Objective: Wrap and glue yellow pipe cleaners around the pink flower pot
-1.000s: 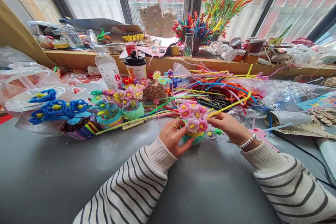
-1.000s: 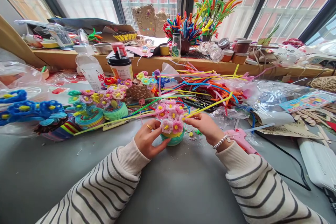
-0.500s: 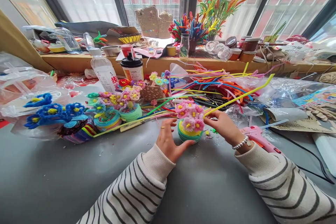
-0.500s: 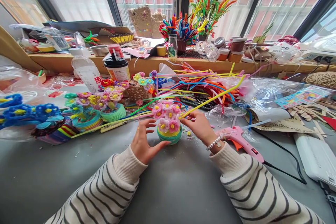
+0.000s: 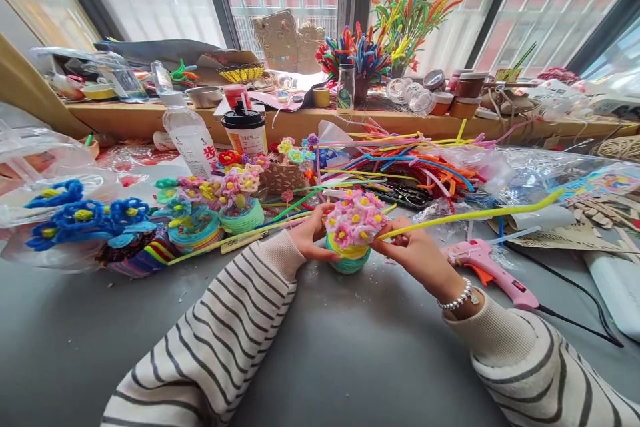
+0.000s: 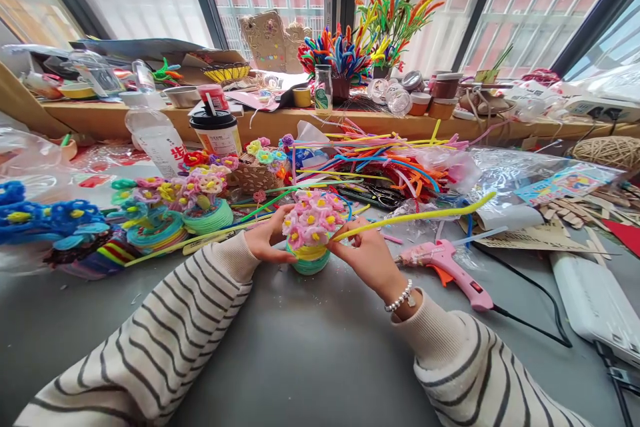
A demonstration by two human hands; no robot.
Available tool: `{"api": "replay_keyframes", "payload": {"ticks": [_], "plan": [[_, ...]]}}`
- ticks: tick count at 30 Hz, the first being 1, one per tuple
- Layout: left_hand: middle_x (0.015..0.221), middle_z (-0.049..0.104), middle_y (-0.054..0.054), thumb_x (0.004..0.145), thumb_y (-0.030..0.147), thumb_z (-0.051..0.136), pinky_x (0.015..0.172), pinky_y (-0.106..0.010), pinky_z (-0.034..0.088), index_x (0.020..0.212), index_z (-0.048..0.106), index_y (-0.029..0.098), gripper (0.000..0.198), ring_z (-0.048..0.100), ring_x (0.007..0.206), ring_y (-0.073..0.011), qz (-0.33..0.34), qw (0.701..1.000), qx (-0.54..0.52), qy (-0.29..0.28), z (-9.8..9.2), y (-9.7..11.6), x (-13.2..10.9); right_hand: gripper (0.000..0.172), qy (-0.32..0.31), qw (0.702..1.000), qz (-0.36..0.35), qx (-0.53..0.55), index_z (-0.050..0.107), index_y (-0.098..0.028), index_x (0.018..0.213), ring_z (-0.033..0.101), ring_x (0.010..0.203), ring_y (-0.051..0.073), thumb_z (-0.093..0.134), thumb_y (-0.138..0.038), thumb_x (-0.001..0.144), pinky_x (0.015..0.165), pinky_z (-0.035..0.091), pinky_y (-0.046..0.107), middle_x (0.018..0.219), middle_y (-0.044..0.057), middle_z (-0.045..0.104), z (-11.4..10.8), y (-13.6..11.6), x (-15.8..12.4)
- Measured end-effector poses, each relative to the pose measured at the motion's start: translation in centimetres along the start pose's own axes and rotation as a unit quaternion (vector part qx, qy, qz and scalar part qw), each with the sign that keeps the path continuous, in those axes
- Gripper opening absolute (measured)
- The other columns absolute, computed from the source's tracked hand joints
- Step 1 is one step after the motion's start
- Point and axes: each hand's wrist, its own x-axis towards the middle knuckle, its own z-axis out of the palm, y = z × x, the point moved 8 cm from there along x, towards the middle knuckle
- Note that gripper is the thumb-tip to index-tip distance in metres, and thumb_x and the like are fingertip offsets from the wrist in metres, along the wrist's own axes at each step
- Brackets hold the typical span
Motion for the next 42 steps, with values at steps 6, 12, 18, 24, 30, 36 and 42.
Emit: {"api": "replay_keyframes", "payload": {"ticks": [6, 12, 18, 24, 30, 36, 42], "plan": [[0.127, 0.03, -0.016, 0.051, 0.026, 0.069, 0.097, -0.041, 0.028, 0.115, 0.017, 0.019, 0.083, 0.033, 0.117, -0.0261, -0.023, 0.997, 0.055, 0.058, 0.5, 0.9, -0.2, 0.023, 0.009, 1.0, 0.01, 0.021, 0.059, -0.017, 0.07, 0.037, 0.054, 0.009, 0.052, -0.038, 0.067, 0.05, 0.031, 0.022, 0.057, -0.002, 0.047, 0.3, -0.1, 0.0], [0.115, 0.043, -0.014, 0.045, 0.024, 0.072, 0.091, -0.037, 0.037, 0.106, 0.027, 0.016, 0.076, 0.044, 0.107, -0.0257, 0.03, 0.975, 0.106, 0.195, 0.5, 3.0, 0.2, 0.023, 0.001, 1.0, 0.024, 0.016, 0.059, -0.016, 0.073, 0.034, 0.054, 0.009, 0.051, -0.037, 0.067, 0.047, 0.028, 0.021, 0.058, -0.002, 0.044, 0.6, 0.2, 0.7], [0.113, 0.045, -0.015, 0.043, 0.026, 0.071, 0.087, -0.037, 0.04, 0.103, 0.028, 0.015, 0.075, 0.048, 0.103, -0.0266, 0.015, 0.98, 0.054, 0.19, 0.5, 2.5, 0.5, 0.026, 0.005, 0.999, 0.042, 0.02, 0.059, -0.016, 0.073, 0.036, 0.056, 0.01, 0.052, -0.039, 0.063, 0.047, 0.029, 0.022, 0.062, -0.001, 0.046, 1.1, 1.0, 1.2], [0.115, 0.043, -0.018, 0.042, 0.032, 0.071, 0.087, -0.039, 0.038, 0.108, 0.028, 0.013, 0.081, 0.045, 0.105, -0.0302, 0.003, 0.986, 0.069, 0.149, -0.5, 1.6, 0.6, 0.024, 0.008, 0.999, 0.038, 0.028, 0.059, -0.016, 0.07, 0.037, 0.057, 0.01, 0.053, -0.038, 0.062, 0.05, 0.032, 0.022, 0.061, -0.002, 0.046, 1.4, 1.1, 1.3], [0.118, 0.041, -0.016, 0.041, 0.035, 0.071, 0.089, -0.039, 0.037, 0.108, 0.028, 0.015, 0.082, 0.041, 0.109, -0.031, -0.02, 0.993, 0.074, 0.088, -0.6, 1.3, 1.3, 0.018, -0.022, 0.998, 0.009, 0.052, 0.059, -0.019, 0.073, 0.048, 0.073, 0.016, 0.055, -0.032, 0.062, 0.062, 0.039, 0.026, 0.079, 0.002, 0.057, 1.7, 0.6, 1.4], [0.116, 0.042, -0.014, 0.044, 0.036, 0.072, 0.086, -0.038, 0.04, 0.11, 0.028, 0.019, 0.081, 0.044, 0.107, -0.0264, -0.007, 0.992, 0.068, 0.11, -0.7, 1.7, 0.2, 0.014, -0.047, 0.997, 0.002, 0.062, 0.06, -0.02, 0.073, 0.051, 0.085, 0.018, 0.055, -0.028, 0.063, 0.072, 0.04, 0.029, 0.09, 0.002, 0.059, 1.8, -0.2, 1.5], [0.075, 0.055, -0.005, 0.065, 0.032, 0.06, 0.059, -0.028, 0.05, 0.078, 0.05, 0.015, 0.024, 0.056, 0.071, -0.0147, 0.001, 0.877, 0.374, 0.302, -2.0, 5.8, -6.1, 0.017, -0.053, 0.996, 0.032, 0.066, 0.061, -0.02, 0.075, 0.052, 0.087, 0.019, 0.058, -0.029, 0.061, 0.074, 0.041, 0.029, 0.094, 0.002, 0.06, 1.6, -0.2, 1.3]]}}
